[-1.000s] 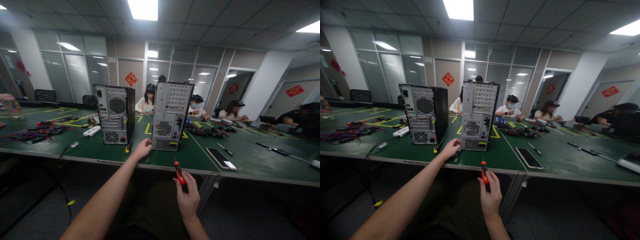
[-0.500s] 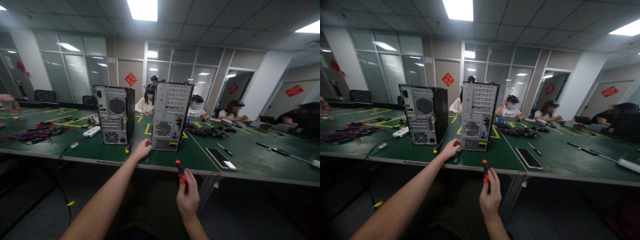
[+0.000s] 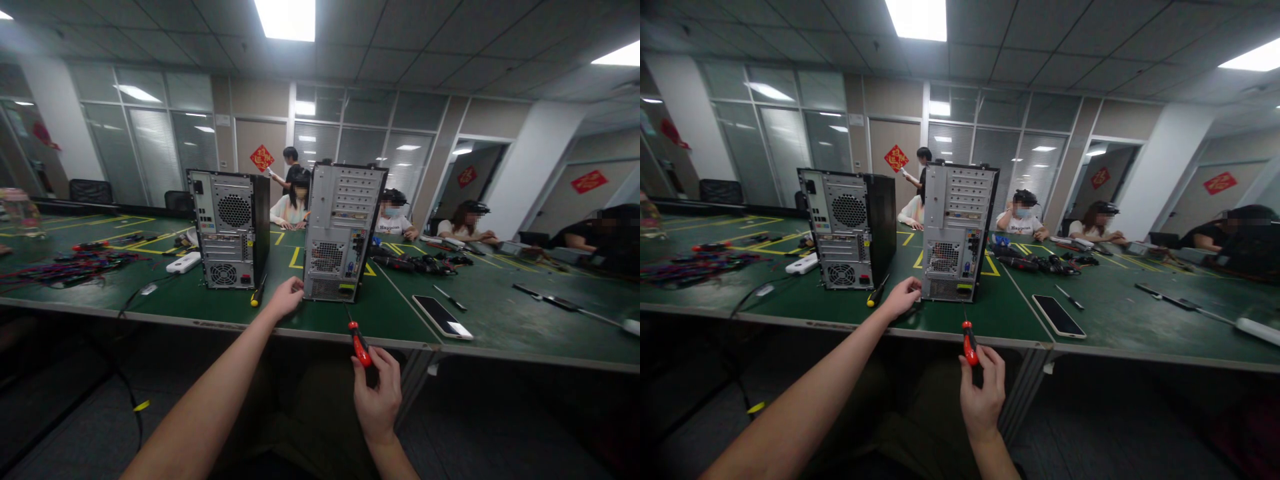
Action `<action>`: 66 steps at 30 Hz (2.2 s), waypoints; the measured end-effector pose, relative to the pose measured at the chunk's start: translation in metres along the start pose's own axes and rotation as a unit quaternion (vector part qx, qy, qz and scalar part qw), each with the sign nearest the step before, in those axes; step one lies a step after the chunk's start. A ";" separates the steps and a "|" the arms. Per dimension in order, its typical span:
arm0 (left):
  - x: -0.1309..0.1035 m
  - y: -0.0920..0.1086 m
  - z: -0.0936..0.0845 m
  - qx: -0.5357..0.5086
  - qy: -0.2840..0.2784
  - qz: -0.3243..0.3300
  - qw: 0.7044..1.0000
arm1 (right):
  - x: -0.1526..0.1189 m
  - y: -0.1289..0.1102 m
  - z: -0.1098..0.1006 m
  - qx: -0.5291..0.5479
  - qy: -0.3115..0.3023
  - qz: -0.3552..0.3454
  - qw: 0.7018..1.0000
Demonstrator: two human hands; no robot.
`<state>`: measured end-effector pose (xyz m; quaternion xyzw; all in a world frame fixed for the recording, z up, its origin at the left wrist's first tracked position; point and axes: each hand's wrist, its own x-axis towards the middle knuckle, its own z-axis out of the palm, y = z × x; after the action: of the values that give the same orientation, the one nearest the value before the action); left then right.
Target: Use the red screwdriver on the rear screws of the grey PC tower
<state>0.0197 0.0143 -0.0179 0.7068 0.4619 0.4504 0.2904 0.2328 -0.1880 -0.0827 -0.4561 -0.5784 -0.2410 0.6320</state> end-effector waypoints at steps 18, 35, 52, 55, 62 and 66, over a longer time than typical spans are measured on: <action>0.000 -0.001 0.001 0.013 0.005 0.006 1.000 | -0.004 -0.001 0.001 0.013 -0.031 -0.016 0.999; 0.003 -0.008 0.002 0.001 -0.005 0.005 1.000 | -0.008 0.003 0.002 0.004 -0.034 -0.008 0.999; 0.001 -0.002 0.003 0.005 0.006 0.000 1.000 | -0.007 0.003 0.002 -0.002 -0.039 0.002 0.999; 0.001 -0.003 0.002 -0.006 0.003 0.003 1.000 | -0.008 0.004 0.002 -0.006 -0.040 -0.007 0.999; 0.002 -0.004 0.001 0.000 -0.002 0.000 1.000 | -0.008 0.004 0.003 0.006 -0.035 -0.011 0.999; 0.000 -0.002 0.000 -0.001 -0.006 0.000 1.000 | -0.006 0.004 0.003 0.011 -0.025 -0.001 1.000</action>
<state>0.0196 0.0154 -0.0192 0.7088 0.4601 0.4467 0.2939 0.2333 -0.1845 -0.0899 -0.4539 -0.5974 -0.2238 0.6221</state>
